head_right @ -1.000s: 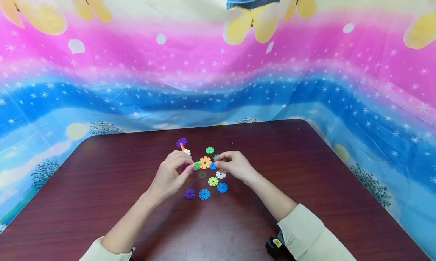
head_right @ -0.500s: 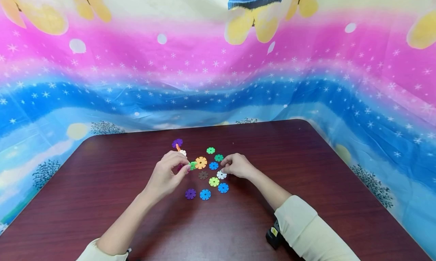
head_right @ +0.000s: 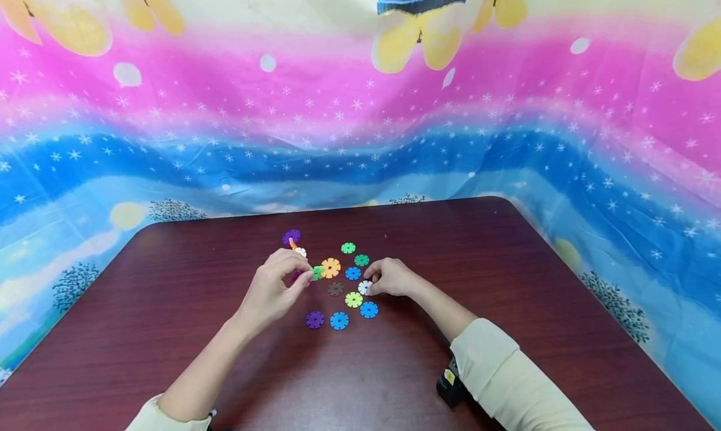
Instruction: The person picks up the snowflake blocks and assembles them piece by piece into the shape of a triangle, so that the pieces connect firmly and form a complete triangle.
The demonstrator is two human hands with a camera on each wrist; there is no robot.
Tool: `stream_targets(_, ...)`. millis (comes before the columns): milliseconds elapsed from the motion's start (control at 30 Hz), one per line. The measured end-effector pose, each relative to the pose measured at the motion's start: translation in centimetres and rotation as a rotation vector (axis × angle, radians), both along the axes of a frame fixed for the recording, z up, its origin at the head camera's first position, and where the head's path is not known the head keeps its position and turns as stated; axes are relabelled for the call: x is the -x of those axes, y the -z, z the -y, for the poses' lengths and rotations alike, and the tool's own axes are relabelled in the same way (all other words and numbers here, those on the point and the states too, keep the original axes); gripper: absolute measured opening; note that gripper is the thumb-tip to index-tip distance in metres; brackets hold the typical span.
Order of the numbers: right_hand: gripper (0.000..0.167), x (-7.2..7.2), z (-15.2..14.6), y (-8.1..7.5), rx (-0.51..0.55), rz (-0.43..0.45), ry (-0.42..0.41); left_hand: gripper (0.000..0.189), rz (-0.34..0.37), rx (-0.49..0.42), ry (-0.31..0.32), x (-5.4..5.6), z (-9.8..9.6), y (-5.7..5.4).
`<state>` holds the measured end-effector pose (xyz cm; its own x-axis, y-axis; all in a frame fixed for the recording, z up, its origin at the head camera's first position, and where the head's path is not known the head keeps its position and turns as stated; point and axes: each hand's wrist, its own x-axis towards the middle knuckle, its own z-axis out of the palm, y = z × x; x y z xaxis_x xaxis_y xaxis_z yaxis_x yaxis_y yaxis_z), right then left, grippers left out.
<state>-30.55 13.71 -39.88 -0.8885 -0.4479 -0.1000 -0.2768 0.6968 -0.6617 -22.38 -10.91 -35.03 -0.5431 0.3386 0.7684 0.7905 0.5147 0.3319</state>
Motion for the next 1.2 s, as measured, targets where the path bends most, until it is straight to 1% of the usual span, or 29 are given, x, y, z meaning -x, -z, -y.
stream_targets(133,0.027,-0.1,0.2,0.0,-0.016,-0.015,0.0,0.013,0.006,0.001,-0.001,0.0,-0.1,0.0)
stream_targets(333,0.022,-0.3,0.5,-0.2,-0.051,-0.063,0.0,0.013,0.003,0.001,0.003,0.1,-0.1,0.0)
stream_targets(467,0.02,-0.4,0.4,-0.2,-0.048,-0.071,-0.009,0.013,-0.001,0.003,0.003,0.0,-0.1,0.0)
stream_targets(800,0.023,-0.3,0.2,-0.1,-0.008,-0.061,-0.022,0.011,0.019,0.015,0.011,0.0,-0.2,0.1)
stream_targets(1033,0.017,-0.3,-0.2,-0.1,0.061,-0.034,0.031,0.011,0.01,0.011,0.015,0.0,-0.2,0.2)
stream_targets(1200,0.014,-0.6,-0.6,-0.2,0.122,-0.011,0.048,0.011,0.012,0.01,0.021,0.0,-0.3,0.2)
